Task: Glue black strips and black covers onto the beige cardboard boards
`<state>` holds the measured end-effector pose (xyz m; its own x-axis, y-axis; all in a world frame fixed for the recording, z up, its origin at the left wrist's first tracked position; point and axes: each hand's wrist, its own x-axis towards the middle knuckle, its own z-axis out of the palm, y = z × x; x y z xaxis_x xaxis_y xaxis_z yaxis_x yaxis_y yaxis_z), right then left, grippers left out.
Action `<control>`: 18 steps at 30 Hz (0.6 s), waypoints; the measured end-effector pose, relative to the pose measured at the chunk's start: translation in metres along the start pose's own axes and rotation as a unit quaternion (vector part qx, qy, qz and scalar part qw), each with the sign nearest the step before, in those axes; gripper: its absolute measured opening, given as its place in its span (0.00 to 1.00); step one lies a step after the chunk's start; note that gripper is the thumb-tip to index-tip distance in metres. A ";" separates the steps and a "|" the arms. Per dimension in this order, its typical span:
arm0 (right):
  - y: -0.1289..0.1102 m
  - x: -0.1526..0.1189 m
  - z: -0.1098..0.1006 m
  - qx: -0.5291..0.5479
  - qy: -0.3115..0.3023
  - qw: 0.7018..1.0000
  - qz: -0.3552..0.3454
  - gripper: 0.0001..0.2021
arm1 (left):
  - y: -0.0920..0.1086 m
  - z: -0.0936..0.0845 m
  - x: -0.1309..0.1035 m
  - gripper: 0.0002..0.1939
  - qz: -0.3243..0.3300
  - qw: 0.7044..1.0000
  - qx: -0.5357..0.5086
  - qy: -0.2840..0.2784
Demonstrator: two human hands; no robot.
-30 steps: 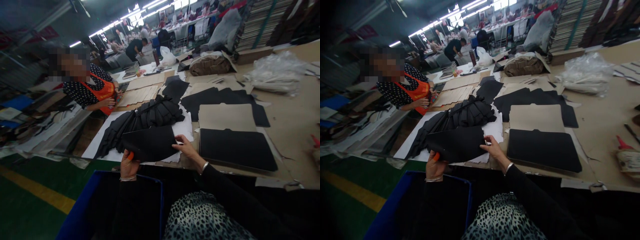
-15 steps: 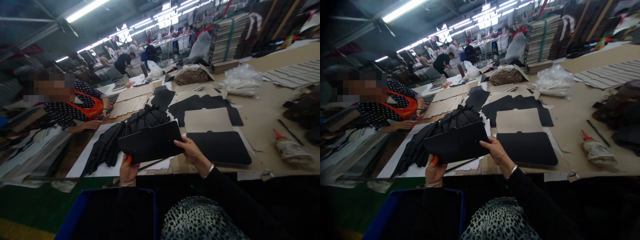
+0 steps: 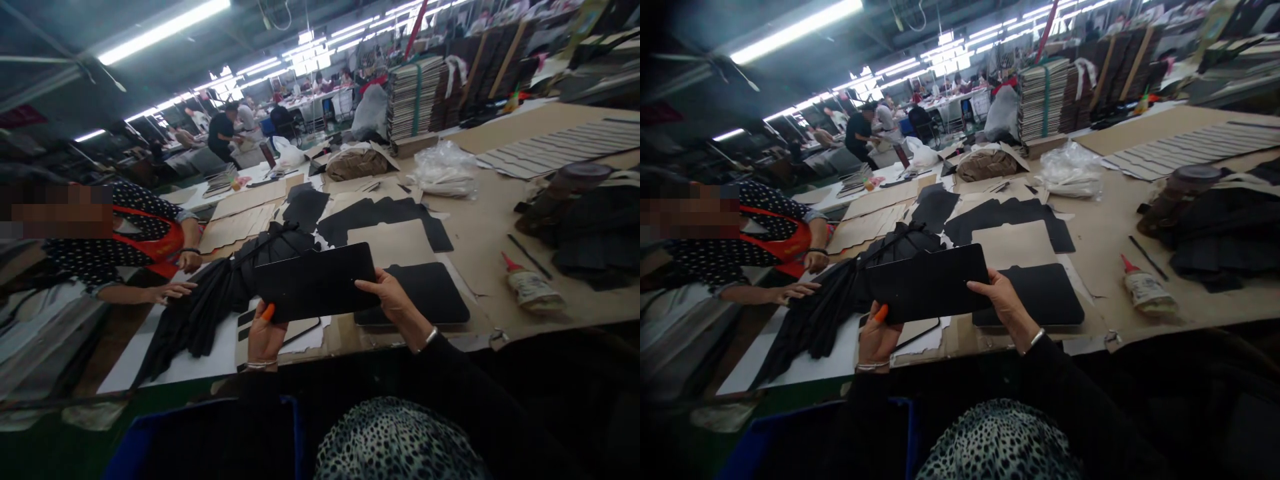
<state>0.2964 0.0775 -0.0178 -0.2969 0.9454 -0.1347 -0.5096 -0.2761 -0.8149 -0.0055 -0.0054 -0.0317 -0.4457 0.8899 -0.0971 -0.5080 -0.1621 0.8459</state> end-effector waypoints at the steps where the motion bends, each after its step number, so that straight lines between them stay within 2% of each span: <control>1: -0.002 0.000 -0.003 -0.007 0.011 1.000 0.005 0.24 | 0.000 0.005 -0.002 0.14 -0.001 1.000 0.012 -0.007; 5: -0.004 0.002 -0.013 -0.011 0.073 0.997 0.019 0.23 | 0.001 0.027 -0.009 0.19 -0.003 0.998 0.058 -0.035; 8: -0.001 0.005 -0.017 -0.006 0.093 0.995 0.031 0.22 | 0.003 0.038 -0.012 0.21 0.000 0.996 0.078 -0.035; 14: 0.006 0.006 -0.017 -0.021 0.131 0.990 0.040 0.21 | 0.006 0.048 -0.013 0.23 -0.007 0.994 0.109 -0.015; 18: 0.012 0.007 -0.018 -0.033 0.134 0.990 0.037 0.21 | 0.006 0.053 -0.014 0.24 0.012 0.991 0.128 0.023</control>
<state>0.3030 0.0837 -0.0388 -0.1027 0.9374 -0.3328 -0.4376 -0.3431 -0.8312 0.0368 0.0041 0.0027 -0.4922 0.8653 -0.0947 -0.2956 -0.0638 0.9532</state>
